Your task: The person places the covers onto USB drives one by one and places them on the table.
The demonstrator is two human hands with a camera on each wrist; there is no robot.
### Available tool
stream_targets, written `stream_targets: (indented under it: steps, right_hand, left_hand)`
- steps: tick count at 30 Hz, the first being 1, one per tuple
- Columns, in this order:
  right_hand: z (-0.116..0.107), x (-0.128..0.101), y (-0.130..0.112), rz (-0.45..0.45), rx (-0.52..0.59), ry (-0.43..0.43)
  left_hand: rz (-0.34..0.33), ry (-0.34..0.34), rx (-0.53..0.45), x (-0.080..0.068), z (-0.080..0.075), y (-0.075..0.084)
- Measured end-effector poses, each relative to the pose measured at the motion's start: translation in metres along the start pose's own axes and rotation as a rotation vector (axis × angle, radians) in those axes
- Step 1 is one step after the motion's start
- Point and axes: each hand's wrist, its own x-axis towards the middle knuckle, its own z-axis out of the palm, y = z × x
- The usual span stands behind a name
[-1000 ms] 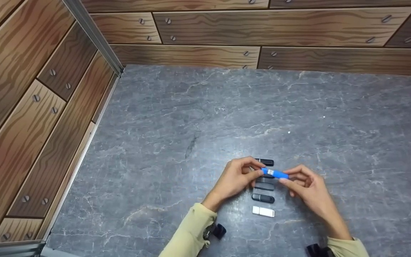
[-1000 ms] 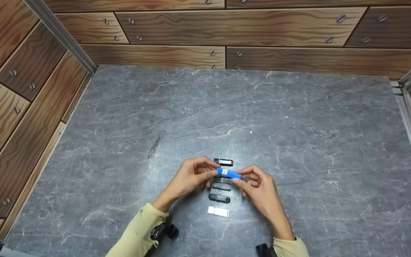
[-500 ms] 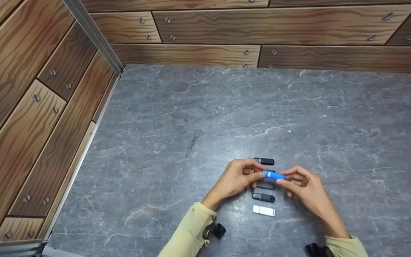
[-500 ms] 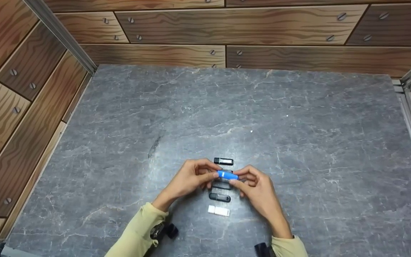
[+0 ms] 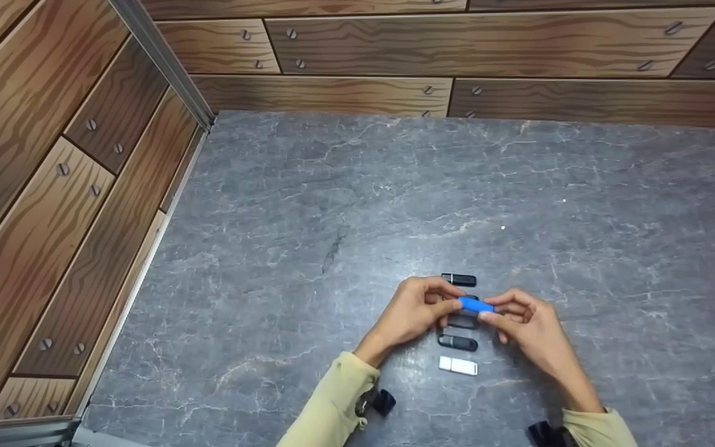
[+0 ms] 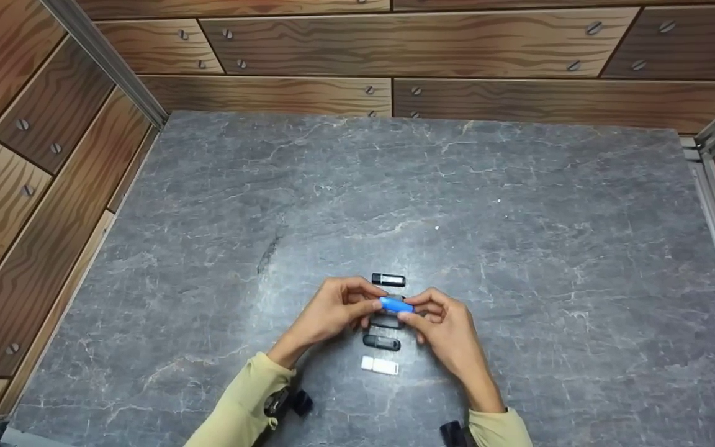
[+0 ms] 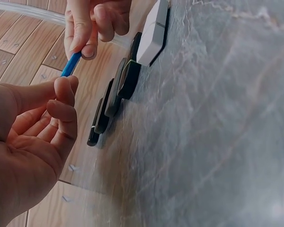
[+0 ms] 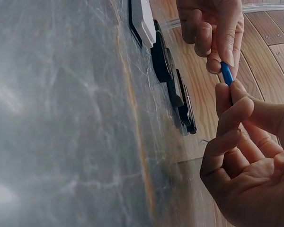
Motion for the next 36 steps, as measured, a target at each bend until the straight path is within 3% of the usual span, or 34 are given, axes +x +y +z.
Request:
stream_targets:
  steps: [8,13,16,19,26,36]
  right_hand:
    - [0.000,0.004,-0.003,0.045,-0.039,0.023]
    - [0.003,0.010,-0.009,0.046,-0.102,0.035]
    - [0.004,0.015,-0.012,0.000,-0.150,0.054]
    - [0.003,0.019,-0.014,-0.046,-0.209,0.060]
    - [-0.001,0.033,-0.019,-0.103,-0.293,0.017]
    - [0.001,0.066,-0.027,-0.121,-0.398,0.028]
  left_hand:
    - [0.000,0.017,0.044,0.004,0.000,0.001]
    - [0.071,0.030,0.240,0.008,-0.005,0.006]
    - [0.124,0.048,0.391,0.012,-0.007,0.009]
    - [0.149,0.054,0.479,0.016,-0.009,0.011]
    - [0.153,0.058,0.584,0.030,-0.017,0.013]
    - [0.132,0.047,0.730,0.056,-0.029,0.014]
